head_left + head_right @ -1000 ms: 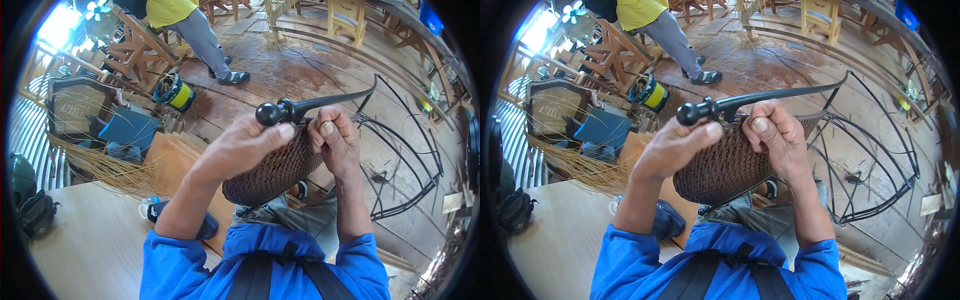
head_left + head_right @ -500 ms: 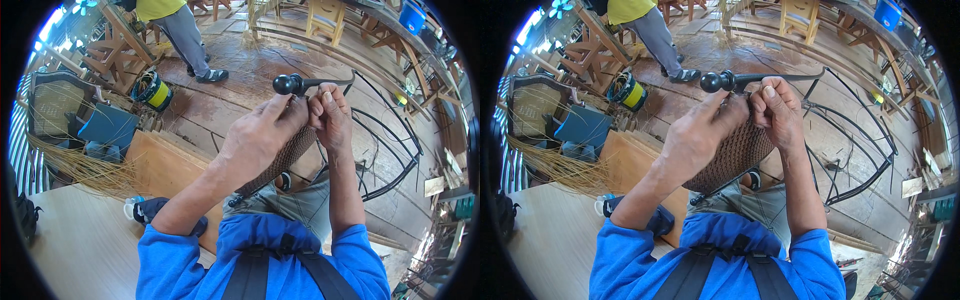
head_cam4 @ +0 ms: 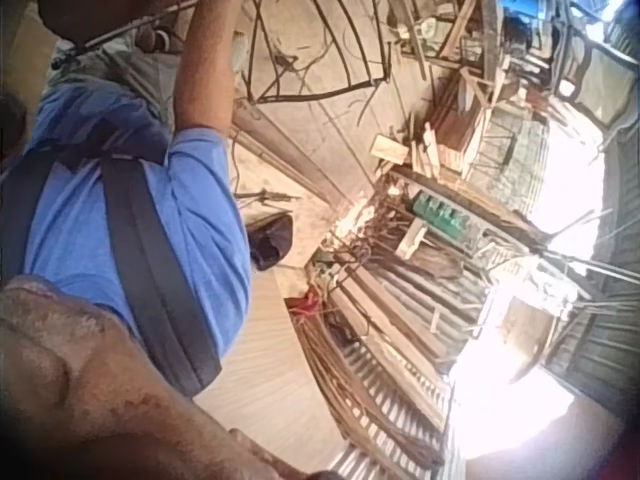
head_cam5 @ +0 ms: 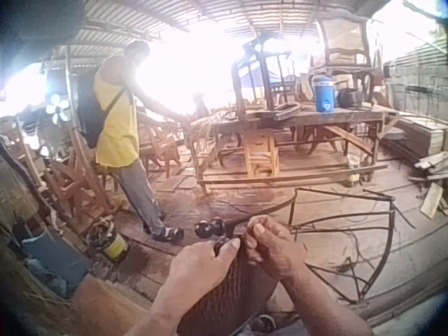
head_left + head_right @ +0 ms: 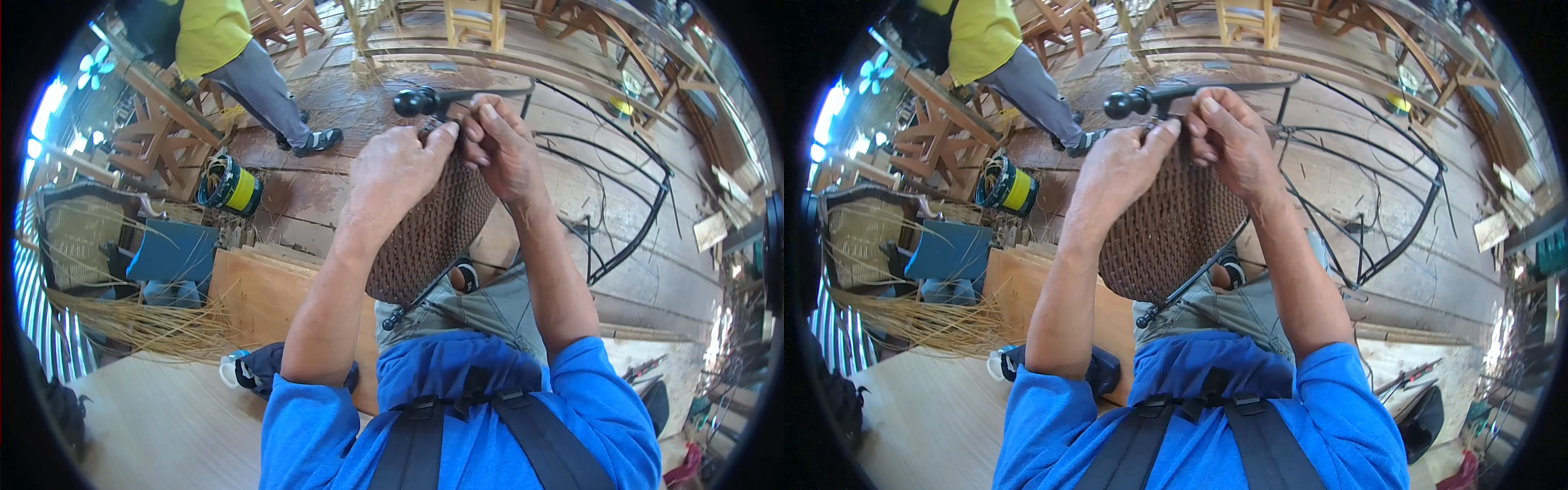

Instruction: Repairing a woven chair by securing weaving material with a hammer and a soldering iron.

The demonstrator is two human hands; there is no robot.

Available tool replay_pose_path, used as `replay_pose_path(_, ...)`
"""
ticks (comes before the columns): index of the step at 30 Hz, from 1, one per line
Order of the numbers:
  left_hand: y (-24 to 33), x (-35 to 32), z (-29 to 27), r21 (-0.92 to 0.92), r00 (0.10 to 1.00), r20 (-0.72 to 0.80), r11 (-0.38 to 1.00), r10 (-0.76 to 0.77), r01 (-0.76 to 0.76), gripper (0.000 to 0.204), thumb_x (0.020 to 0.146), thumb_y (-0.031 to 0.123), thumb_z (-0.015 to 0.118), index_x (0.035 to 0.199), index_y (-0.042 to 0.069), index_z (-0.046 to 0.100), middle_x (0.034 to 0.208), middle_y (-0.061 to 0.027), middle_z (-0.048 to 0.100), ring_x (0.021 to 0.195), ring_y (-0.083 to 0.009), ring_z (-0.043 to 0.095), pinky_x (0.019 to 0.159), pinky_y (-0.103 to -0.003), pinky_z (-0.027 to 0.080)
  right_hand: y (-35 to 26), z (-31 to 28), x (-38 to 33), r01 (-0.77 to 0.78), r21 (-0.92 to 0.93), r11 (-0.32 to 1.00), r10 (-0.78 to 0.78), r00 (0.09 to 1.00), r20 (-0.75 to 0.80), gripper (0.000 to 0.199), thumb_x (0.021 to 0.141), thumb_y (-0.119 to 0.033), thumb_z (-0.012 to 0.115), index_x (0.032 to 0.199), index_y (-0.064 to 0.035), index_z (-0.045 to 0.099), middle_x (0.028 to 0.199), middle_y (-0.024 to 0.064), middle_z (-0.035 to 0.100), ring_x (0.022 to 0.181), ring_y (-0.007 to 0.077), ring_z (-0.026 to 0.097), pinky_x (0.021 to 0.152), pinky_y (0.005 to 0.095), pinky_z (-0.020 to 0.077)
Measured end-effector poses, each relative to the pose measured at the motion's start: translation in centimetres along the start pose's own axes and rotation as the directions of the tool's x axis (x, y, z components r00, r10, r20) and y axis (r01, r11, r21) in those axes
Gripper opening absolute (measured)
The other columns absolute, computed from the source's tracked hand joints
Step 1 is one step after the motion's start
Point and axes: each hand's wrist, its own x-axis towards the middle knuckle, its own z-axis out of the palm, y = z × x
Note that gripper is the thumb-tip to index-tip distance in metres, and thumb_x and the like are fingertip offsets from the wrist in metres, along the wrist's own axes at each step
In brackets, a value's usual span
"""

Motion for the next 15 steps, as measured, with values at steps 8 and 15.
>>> replay_pose_path(8,1.8,1.5,1.2,0.225,0.936,0.06,0.908,0.348,-0.352,0.038,0.093,0.033,0.035,0.094,0.007,0.062,0.089,-0.0231,0.061,0.084,-0.0385,0.059,0.068,-0.043,0.044,-0.2,-0.8,-1.0,0.151,-0.14,0.978,-0.169,0.977,-0.126,0.018,0.088,-0.019,0.052,0.092,-0.0019,0.053,0.071,0.0017,0.053,0.055,0.0063,0.046,0.046,0.019,0.0383)
replay_pose_path(15,1.8,1.2,0.9,-0.192,0.966,0.043,0.947,-0.253,0.257,0.062,0.085,0.051,0.047,0.096,-0.008,0.06,0.086,-0.0135,0.064,0.067,-0.0198,0.059,0.067,-0.032,0.046,-0.7,-0.7,-10.6,0.181,-0.549,0.816,-0.308,0.94,-0.148,0.026,0.08,-0.023,0.062,0.093,-0.0019,0.054,0.083,0.0103,0.059,0.077,0.0207,0.058,0.069,0.0329,0.0458)
